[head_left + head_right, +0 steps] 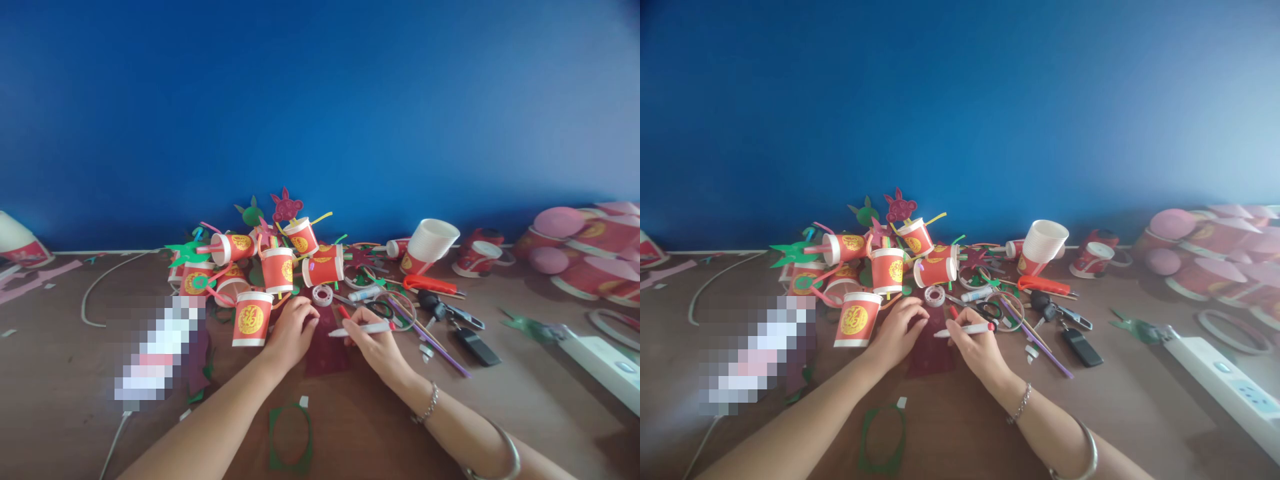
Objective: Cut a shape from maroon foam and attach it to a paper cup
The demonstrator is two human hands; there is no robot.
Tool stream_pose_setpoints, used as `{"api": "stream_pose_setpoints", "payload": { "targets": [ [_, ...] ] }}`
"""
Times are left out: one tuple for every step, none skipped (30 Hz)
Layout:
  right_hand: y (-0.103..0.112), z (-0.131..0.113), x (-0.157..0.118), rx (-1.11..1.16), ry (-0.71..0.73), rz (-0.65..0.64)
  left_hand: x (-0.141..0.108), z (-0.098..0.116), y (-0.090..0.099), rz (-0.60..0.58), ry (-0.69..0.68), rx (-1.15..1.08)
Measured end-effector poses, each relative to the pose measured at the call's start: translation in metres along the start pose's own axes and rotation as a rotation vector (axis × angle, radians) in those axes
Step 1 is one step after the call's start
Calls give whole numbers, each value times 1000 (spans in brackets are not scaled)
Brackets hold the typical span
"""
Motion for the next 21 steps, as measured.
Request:
{"api": "stream_pose_setpoints", "payload": {
  "targets": [
    [0, -1, 0, 22, 4, -4, 0, 0, 0, 2, 2, 2],
    [0, -2, -1, 37, 3, -15, 1, -1, 0, 3, 6, 4],
    [0, -3, -2, 43, 1, -29, 1, -1, 0, 5, 9, 6],
    [-1, -2, -2, 40, -5, -48, 1, -1, 1, 7, 12, 8],
    [-2, -2, -3, 30, -11, -70, 1, -2, 1, 8, 12, 10],
    [-3, -1, -3, 17, -14, -95, 1, -2, 1, 10, 13, 13],
    [-4, 0, -3, 2, -13, -118, 0, -2, 1, 12, 13, 16],
    [-5, 1, -3, -13, -10, -138, 0, -2, 1, 15, 12, 18],
    [-7, 2, -3, -26, -7, -151, 0, -2, 0, 17, 9, 19],
    [-7, 4, -3, -35, -7, -158, -1, -2, 0, 21, 7, 19],
    [-8, 5, -3, -41, -9, -162, -1, -3, 0, 25, 4, 18],
    [-9, 7, -2, -45, -12, -167, -1, -3, 0, 28, 1, 15],
    [-9, 8, -2, -49, -16, -175, -1, -4, -1, 30, -2, 13],
    [-10, 9, -2, -52, -19, -187, -1, -4, -1, 31, -5, 11],
    [-10, 10, -2, -54, -21, -196, -1, -4, -2, 32, -8, 10],
    [-11, 11, -2, -58, -20, -203, -1, -5, -2, 32, -9, 9],
    [-11, 11, -2, -62, -17, -207, -1, -5, -2, 31, -9, 8],
    [-11, 11, -2, -69, -13, -208, -1, -5, -2, 32, -9, 7],
    [-11, 10, -2, -79, -10, -206, -1, -5, -3, 31, -9, 7],
    [-10, 10, -2, -90, -7, -202, -1, -5, -3, 30, -10, 6],
    [-10, 9, -2, -102, -4, -199, -1, -5, -3, 29, -10, 6]
  ]
}}
Point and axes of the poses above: each hand's wrist, its own x-axis towards the middle knuckle, its own y-axis out of the back of the hand, z = x × y, the point moved 4 cm from there along x, towards the middle knuckle
